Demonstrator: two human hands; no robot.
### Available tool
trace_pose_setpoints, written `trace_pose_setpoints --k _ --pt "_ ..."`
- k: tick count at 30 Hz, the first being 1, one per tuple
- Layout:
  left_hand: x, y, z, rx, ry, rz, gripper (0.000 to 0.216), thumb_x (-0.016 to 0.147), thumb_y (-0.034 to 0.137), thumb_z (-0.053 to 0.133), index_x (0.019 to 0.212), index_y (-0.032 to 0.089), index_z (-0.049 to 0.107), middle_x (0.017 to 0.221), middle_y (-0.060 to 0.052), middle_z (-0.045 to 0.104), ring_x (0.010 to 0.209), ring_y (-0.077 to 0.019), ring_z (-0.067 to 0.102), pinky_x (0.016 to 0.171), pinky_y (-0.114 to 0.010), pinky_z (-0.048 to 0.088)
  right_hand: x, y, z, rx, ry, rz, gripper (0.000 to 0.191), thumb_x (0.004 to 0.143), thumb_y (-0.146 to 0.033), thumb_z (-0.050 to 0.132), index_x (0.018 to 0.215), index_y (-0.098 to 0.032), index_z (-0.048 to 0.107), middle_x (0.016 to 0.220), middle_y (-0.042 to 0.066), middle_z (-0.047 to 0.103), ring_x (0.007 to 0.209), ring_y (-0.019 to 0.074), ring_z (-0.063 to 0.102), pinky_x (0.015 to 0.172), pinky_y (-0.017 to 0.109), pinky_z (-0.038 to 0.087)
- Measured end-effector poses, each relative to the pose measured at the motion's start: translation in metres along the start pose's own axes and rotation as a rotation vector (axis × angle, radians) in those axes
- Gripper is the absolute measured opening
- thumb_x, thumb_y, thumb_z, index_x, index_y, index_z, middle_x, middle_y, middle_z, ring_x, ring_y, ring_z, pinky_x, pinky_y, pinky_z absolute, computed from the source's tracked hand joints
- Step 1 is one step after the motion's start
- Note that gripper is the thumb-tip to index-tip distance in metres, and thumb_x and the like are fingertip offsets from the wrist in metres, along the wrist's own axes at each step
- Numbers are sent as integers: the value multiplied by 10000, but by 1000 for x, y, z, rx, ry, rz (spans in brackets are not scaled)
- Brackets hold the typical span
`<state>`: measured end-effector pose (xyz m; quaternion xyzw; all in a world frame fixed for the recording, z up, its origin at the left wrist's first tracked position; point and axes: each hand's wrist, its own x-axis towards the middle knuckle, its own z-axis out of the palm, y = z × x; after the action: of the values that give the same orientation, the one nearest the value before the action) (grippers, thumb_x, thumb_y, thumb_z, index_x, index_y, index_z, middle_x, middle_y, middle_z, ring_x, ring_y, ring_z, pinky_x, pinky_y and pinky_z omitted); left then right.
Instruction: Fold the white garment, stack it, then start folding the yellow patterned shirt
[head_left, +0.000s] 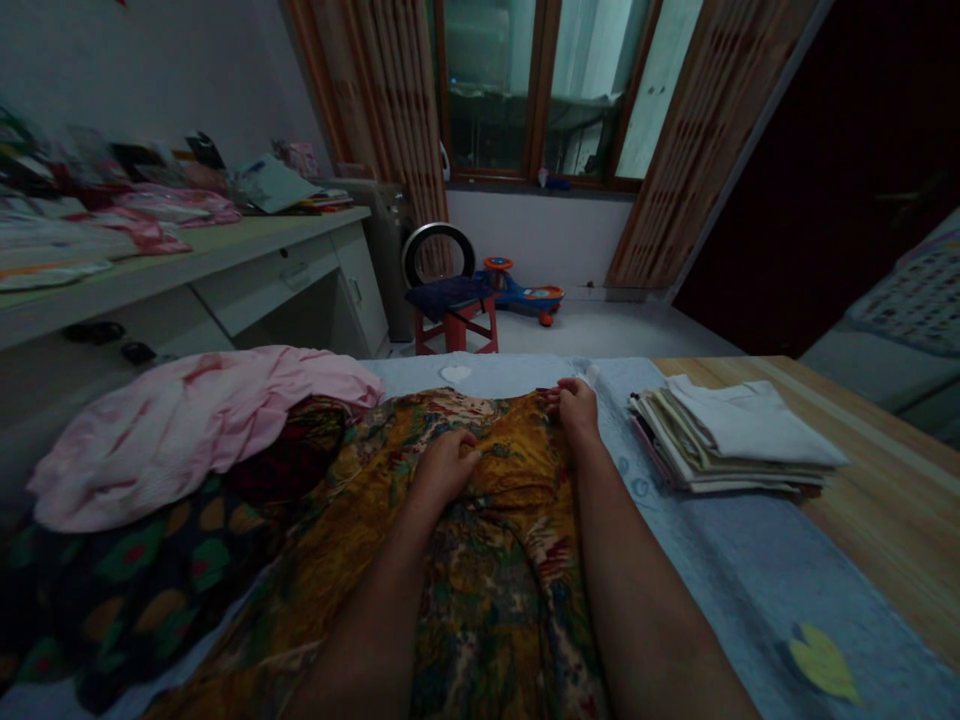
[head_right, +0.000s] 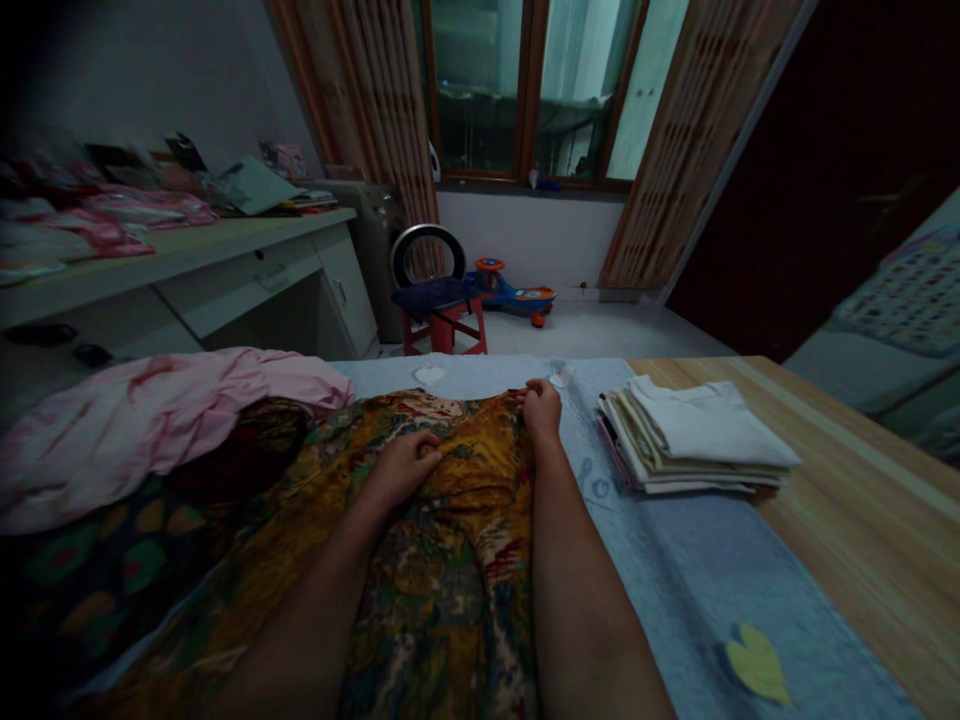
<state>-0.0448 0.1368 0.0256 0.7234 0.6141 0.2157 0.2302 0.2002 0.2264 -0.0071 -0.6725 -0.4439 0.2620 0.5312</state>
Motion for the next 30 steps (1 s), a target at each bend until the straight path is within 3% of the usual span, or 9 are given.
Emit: trace_pose_setpoints --k 5,11,16,20,23,27,30 --pt "0 3 -3 -20 3 29 242 800 102 545 957 175 715 1001 -59 736 954 -212 656 857 -285 461 0 -1 -10 -161 60 -21 343 749 -161 369 969 -176 632 912 64 717 809 175 684 725 266 537" --pt "2 -1 0 -62 -7 36 269 817 104 508 950 178 730 1019 -56 741 966 -211 661 878 -289 469 -14 -9 -4 -380 -103 -110 339 782 -130 421 923 -213 718 1058 48 735 1051 187 637 965 292 440" --pt "3 -2 1 -84 -23 51 265 815 128 515 959 179 732 1009 -55 743 972 -212 660 881 -295 462 -24 -10 -1 -625 -245 -151 404 869 -165 453 1206 -262 653 1328 66 628 1265 232 516 1125 470 271" --pt "0 2 -5 -91 -68 60 204 823 234 566 937 179 726 913 -46 731 871 -208 657 779 -285 466 -29 -10 -3 -886 -352 -172 489 956 -295 389 1443 -272 431 1579 62 349 1434 255 301 1148 567 196" --pt "-3 2 -8 -76 -85 58 225 776 275 640 963 175 715 892 -41 714 843 -211 642 745 -281 459 -32 -9 -4 -949 -356 -136 525 986 -364 322 1501 -263 337 1620 51 250 1478 281 193 1150 591 176" --pt "-2 -2 -6 -99 -54 81 239 755 152 598 972 179 695 901 -27 701 845 -188 631 765 -265 460 -35 -13 -4 -962 -306 -126 536 983 -423 349 1490 -247 357 1613 62 262 1464 332 185 1133 604 184" --pt "1 -5 -1 -135 -27 87 271 767 93 535 974 183 686 908 -24 701 861 -181 630 813 -272 469 -37 -20 -2 -969 -198 -205 459 959 -371 428 1392 -230 488 1511 101 416 1367 328 333 1087 528 287"
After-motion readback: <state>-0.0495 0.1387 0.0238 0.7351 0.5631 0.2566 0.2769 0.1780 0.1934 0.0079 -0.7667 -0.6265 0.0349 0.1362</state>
